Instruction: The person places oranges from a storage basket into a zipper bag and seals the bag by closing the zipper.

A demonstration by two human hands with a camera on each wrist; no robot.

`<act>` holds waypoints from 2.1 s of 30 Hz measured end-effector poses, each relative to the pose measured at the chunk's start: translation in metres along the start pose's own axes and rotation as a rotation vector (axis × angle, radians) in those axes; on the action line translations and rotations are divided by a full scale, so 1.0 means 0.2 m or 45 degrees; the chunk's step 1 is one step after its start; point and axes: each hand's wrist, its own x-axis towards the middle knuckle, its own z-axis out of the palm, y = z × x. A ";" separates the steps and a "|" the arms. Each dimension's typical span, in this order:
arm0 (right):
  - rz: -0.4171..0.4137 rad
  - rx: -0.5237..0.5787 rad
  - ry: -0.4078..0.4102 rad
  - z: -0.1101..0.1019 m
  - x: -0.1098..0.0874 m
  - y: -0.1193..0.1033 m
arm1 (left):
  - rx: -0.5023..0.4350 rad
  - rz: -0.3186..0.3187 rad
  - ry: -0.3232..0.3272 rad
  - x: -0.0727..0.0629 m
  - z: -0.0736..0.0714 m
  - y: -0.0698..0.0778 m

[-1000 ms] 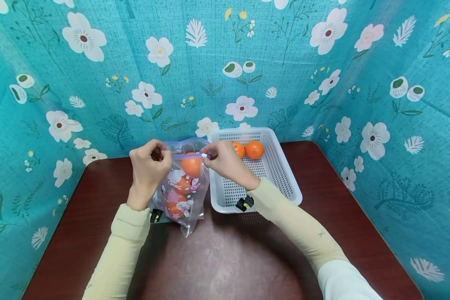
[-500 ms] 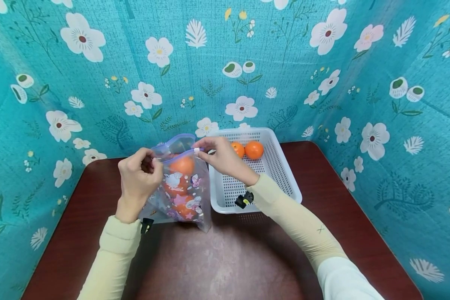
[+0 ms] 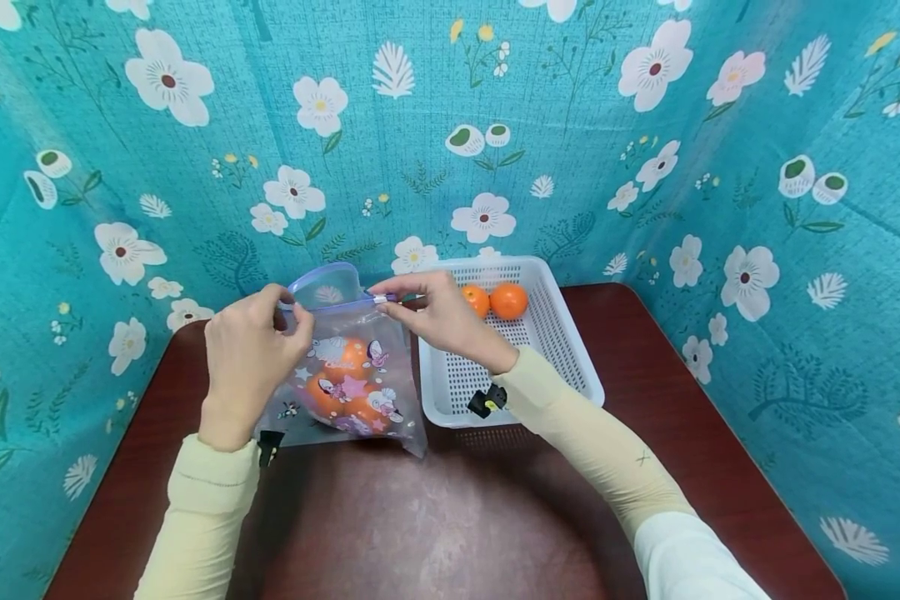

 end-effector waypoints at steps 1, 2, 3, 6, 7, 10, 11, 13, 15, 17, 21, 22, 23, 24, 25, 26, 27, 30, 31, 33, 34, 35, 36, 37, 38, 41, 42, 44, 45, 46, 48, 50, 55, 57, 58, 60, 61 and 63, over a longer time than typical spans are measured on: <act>-0.008 0.011 0.002 0.00 0.00 0.00 | -0.017 0.028 0.008 0.01 -0.01 0.02; -0.019 0.023 0.008 0.00 0.00 -0.01 | -0.052 0.060 0.001 0.02 -0.02 0.05; -0.026 0.037 0.017 0.01 0.00 -0.01 | -0.093 0.092 -0.019 0.04 -0.03 0.07; -0.065 0.107 0.049 0.02 0.00 -0.02 | -0.227 0.164 -0.144 0.07 -0.06 0.15; -0.083 0.131 0.060 0.02 0.00 -0.02 | -0.262 0.184 -0.201 0.09 -0.06 0.18; -0.147 0.186 0.088 0.03 0.00 -0.03 | -0.353 0.237 -0.330 0.12 -0.04 0.21; -0.161 0.198 0.093 0.03 -0.01 -0.04 | -0.386 0.253 -0.355 0.13 -0.03 0.22; -0.179 0.201 0.101 0.03 -0.01 -0.04 | -0.440 0.287 -0.381 0.14 -0.01 0.22; -0.183 0.196 0.110 0.03 -0.02 -0.04 | -0.481 0.301 -0.386 0.14 0.00 0.21; -0.181 0.196 0.110 0.03 -0.02 -0.04 | -0.503 0.302 -0.400 0.15 0.01 0.20; -0.166 0.190 0.073 0.02 -0.02 -0.03 | -0.553 0.281 -0.462 0.16 0.02 0.17; -0.161 0.186 0.058 0.02 -0.02 -0.02 | -0.560 0.278 -0.477 0.16 0.02 0.17; -0.157 0.183 0.044 0.01 -0.02 -0.02 | -0.569 0.275 -0.491 0.16 0.02 0.17; -0.151 0.184 0.027 0.01 -0.02 -0.01 | -0.575 0.273 -0.502 0.17 0.02 0.16; -0.148 0.184 0.015 0.01 -0.02 -0.01 | -0.575 0.275 -0.509 0.17 0.02 0.16; -0.148 0.187 0.005 0.00 -0.02 -0.01 | -0.574 0.277 -0.512 0.17 0.03 0.16; -0.145 0.183 -0.003 0.00 -0.02 -0.01 | -0.568 0.283 -0.515 0.18 0.03 0.16; -0.126 0.174 -0.006 -0.01 -0.02 -0.01 | -0.536 0.317 -0.515 0.19 0.03 0.16; -0.124 0.169 -0.002 -0.02 -0.02 -0.01 | -0.521 0.331 -0.511 0.19 0.03 0.16; -0.119 0.157 0.006 -0.02 -0.02 -0.02 | -0.490 0.352 -0.500 0.19 0.03 0.16; -0.117 0.151 0.010 -0.03 -0.02 -0.02 | -0.477 0.358 -0.492 0.19 0.03 0.16; -0.116 0.147 0.013 -0.03 -0.01 -0.03 | -0.468 0.362 -0.485 0.20 0.03 0.16; -0.113 0.145 0.014 -0.03 -0.01 -0.03 | -0.463 0.361 -0.482 0.20 0.03 0.16; -0.116 0.142 0.016 -0.03 -0.01 -0.04 | -0.456 0.358 -0.481 0.20 0.03 0.16; -0.113 0.144 0.016 -0.03 -0.01 -0.04 | -0.452 0.355 -0.480 0.20 0.03 0.16; -0.118 0.155 0.020 -0.03 -0.02 -0.04 | -0.442 0.342 -0.483 0.20 0.02 0.16; -0.122 0.161 0.023 -0.04 -0.02 -0.04 | -0.435 0.336 -0.488 0.20 0.01 0.16; -0.128 0.175 0.033 -0.04 -0.02 -0.04 | -0.418 0.323 -0.495 0.19 0.00 0.16; -0.133 0.180 0.038 -0.04 -0.02 -0.03 | -0.411 0.314 -0.499 0.19 0.00 0.15; -0.131 0.185 0.039 -0.04 -0.02 -0.03 | -0.405 0.304 -0.501 0.19 -0.01 0.15; -0.131 0.192 0.044 -0.05 -0.02 -0.03 | -0.394 0.289 -0.502 0.19 -0.02 0.13; -0.129 0.197 0.048 -0.05 -0.02 -0.03 | -0.390 0.284 -0.494 0.18 -0.03 0.12; -0.140 0.202 0.068 -0.07 -0.02 -0.03 | -0.368 0.302 -0.459 0.17 -0.05 0.09; -0.148 0.202 0.069 -0.07 -0.02 -0.04 | -0.350 0.306 -0.445 0.16 -0.06 0.07; -0.151 0.202 0.068 -0.08 -0.02 -0.04 | -0.338 0.305 -0.439 0.15 -0.06 0.06; -0.156 0.200 0.071 -0.08 -0.02 -0.04 | -0.317 0.300 -0.428 0.15 -0.07 0.04; -0.157 0.200 0.074 -0.08 -0.02 -0.05 | -0.308 0.297 -0.424 0.14 -0.08 0.03; -0.158 0.200 0.084 -0.08 -0.02 -0.05 | -0.292 0.295 -0.418 0.14 -0.09 0.01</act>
